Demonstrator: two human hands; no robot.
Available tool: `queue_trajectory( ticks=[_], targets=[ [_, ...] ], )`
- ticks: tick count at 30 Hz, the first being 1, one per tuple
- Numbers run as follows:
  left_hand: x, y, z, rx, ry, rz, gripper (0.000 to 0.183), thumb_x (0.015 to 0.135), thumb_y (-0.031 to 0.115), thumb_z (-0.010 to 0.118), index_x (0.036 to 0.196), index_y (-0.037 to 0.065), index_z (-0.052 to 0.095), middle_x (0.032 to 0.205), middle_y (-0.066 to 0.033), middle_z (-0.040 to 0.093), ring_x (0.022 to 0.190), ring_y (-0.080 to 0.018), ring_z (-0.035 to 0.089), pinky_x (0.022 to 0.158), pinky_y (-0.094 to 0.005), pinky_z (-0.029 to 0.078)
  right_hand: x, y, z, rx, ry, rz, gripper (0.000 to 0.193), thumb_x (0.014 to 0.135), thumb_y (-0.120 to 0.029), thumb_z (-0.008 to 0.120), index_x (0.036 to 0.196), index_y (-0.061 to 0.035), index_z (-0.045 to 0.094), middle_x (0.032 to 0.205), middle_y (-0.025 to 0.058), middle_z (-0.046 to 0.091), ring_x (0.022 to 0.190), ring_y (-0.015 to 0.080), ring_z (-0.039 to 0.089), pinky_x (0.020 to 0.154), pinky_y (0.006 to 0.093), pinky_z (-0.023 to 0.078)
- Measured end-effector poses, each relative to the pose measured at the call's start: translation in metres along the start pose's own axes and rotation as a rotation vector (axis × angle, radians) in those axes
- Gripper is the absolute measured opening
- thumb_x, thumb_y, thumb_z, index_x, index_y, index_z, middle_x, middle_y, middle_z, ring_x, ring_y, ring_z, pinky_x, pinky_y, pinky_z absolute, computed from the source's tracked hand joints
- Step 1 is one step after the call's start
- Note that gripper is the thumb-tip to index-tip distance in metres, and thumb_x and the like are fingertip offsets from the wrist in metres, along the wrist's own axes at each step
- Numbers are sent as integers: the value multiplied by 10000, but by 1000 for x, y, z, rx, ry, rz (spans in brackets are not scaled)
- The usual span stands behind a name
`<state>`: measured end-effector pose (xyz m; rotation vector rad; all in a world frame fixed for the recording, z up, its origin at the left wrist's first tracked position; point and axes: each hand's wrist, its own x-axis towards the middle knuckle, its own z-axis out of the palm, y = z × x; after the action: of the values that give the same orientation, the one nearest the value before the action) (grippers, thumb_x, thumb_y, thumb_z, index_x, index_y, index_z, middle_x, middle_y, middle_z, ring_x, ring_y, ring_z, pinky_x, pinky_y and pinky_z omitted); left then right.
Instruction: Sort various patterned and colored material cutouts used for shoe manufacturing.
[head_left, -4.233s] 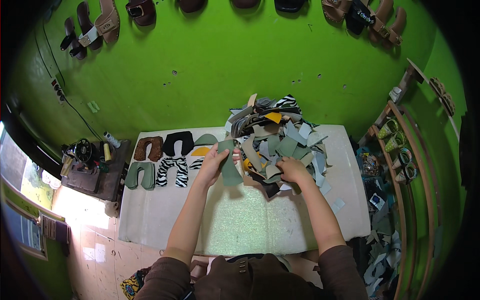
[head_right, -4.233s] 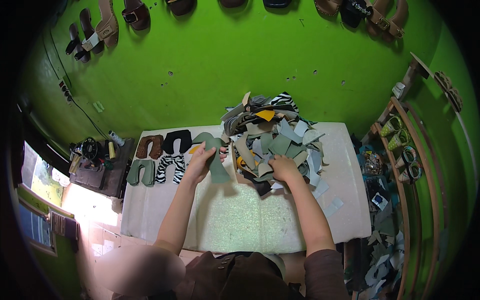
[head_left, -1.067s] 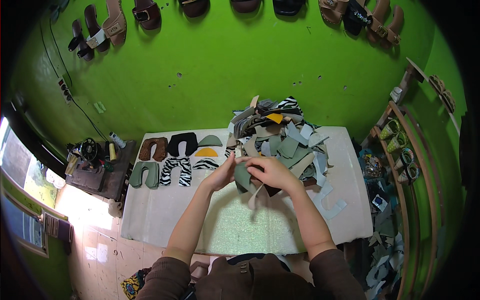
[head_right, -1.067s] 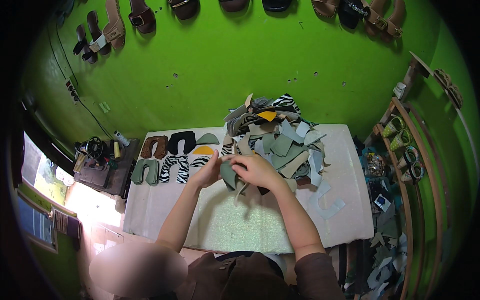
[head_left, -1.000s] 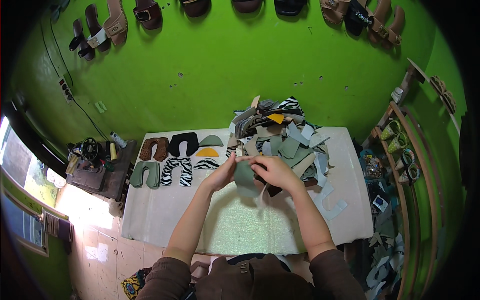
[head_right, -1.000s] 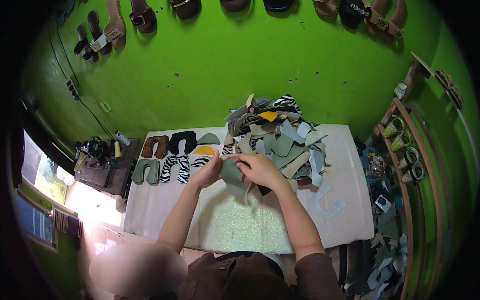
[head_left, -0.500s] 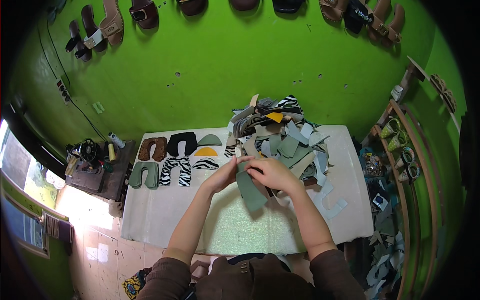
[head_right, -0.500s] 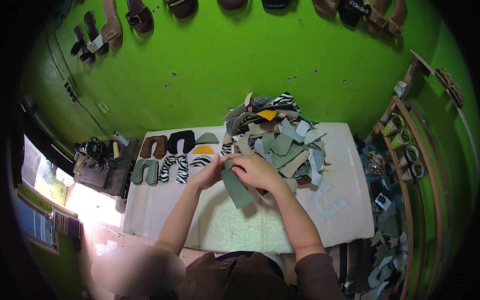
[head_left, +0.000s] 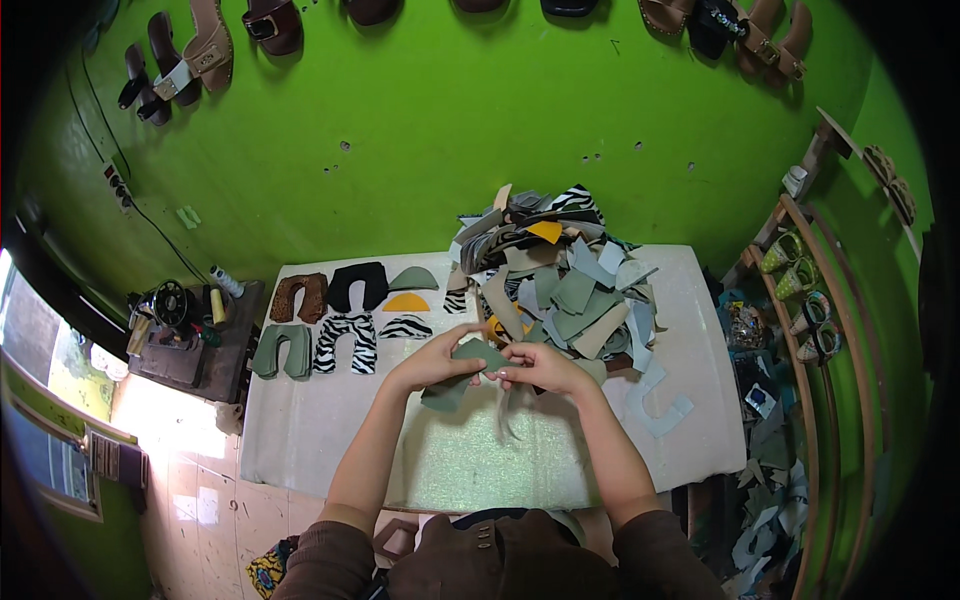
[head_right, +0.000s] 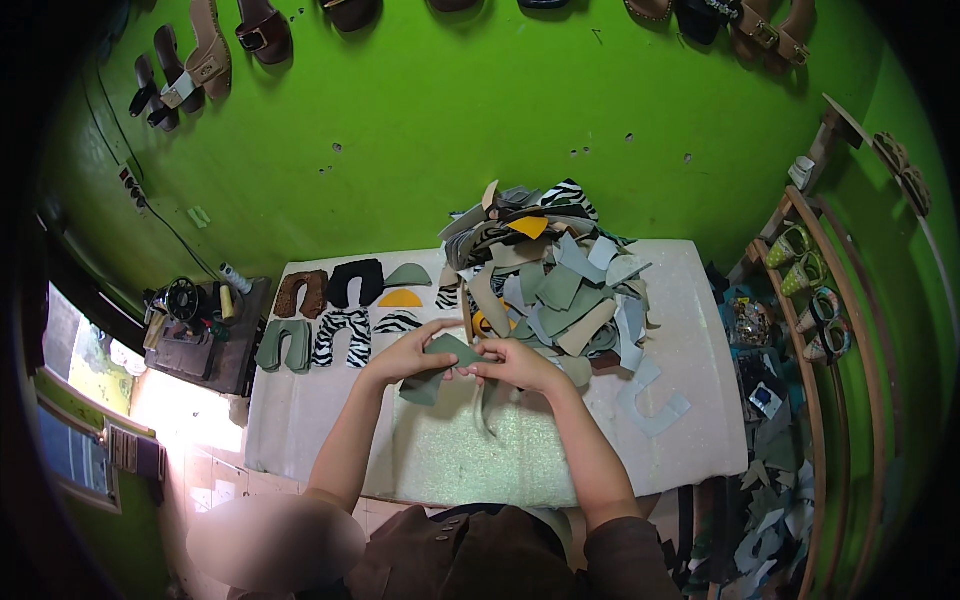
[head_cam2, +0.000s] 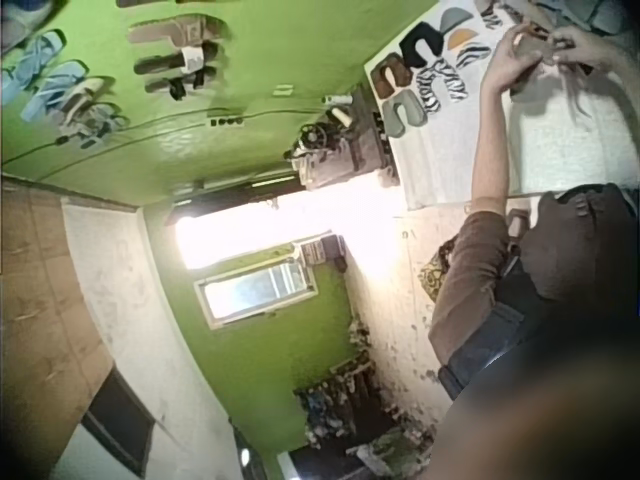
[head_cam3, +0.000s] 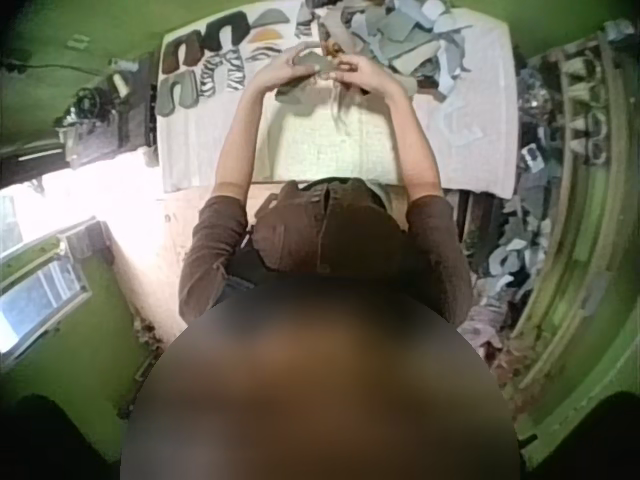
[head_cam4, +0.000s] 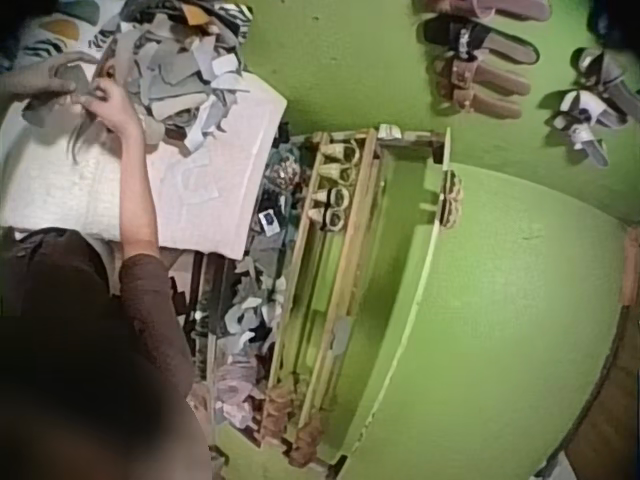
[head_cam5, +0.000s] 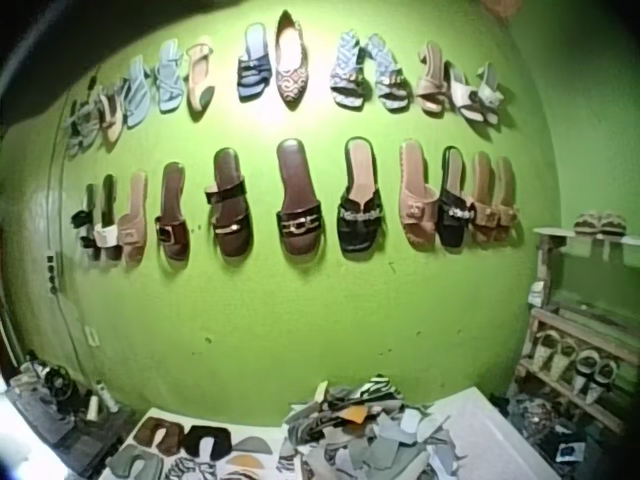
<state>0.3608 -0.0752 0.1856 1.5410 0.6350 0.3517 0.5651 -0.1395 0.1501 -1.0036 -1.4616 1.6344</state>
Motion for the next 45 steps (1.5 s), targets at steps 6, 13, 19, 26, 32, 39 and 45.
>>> queue_trajectory(
  ticks=[6, 13, 19, 26, 32, 39, 45],
  targets=[
    [9, -21, -10, -157, 3, -137, 236, 845, 134, 547, 1043, 6, 540, 863, -74, 635, 698, -77, 555, 651, -212, 458, -4, 6, -18, -213, 91, 6, 210, 825, -175, 595, 943, -2, 577, 790, 15, 607, 698, 74, 531, 657, 213, 418],
    [22, -10, -7, -437, 246, -30, 207, 903, 143, 446, 1017, -27, 471, 899, -132, 612, 775, -148, 597, 699, -253, 505, -3, 18, -63, -904, 976, 20, 292, 797, -247, 581, 945, 4, 578, 846, 129, 603, 795, 241, 566, 697, 309, 439],
    [30, -11, -12, -499, 366, 11, 204, 901, 140, 438, 1049, -1, 442, 931, -127, 599, 789, -167, 599, 721, -278, 508, 18, 37, -88, -1174, 1221, 297, 306, 788, -300, 575, 893, -13, 577, 857, 158, 579, 850, 308, 544, 710, 379, 441],
    [31, -21, -19, -524, 439, -1, 185, 899, 122, 427, 1041, 7, 454, 932, -120, 596, 777, -168, 601, 705, -274, 510, 33, 45, -84, 2, 981, -81, 227, 816, -188, 573, 895, 15, 509, 735, 113, 590, 604, 182, 569, 580, 278, 435],
    [27, -31, -26, -576, 512, 18, 175, 902, 114, 411, 1034, 7, 453, 930, -115, 596, 770, -161, 597, 702, -268, 505, 29, 43, -33, -398, 655, 126, 253, 766, -246, 614, 817, -6, 555, 709, 126, 602, 603, 232, 588, 593, 320, 455],
    [19, -31, -25, -536, 529, -19, 179, 906, 112, 399, 1048, 7, 430, 939, -116, 596, 791, -154, 597, 705, -259, 504, 14, 10, -27, -873, 1029, 268, 258, 784, -275, 551, 844, -26, 576, 759, 152, 609, 754, 284, 597, 653, 381, 454],
    [24, -25, -18, -574, 525, 13, 190, 909, 120, 393, 1054, 2, 432, 958, -120, 594, 798, -157, 595, 713, -260, 504, 8, 44, -70, -376, 1344, 70, 329, 786, -264, 594, 932, 26, 541, 928, 146, 577, 824, 252, 567, 702, 348, 437]
  ],
)
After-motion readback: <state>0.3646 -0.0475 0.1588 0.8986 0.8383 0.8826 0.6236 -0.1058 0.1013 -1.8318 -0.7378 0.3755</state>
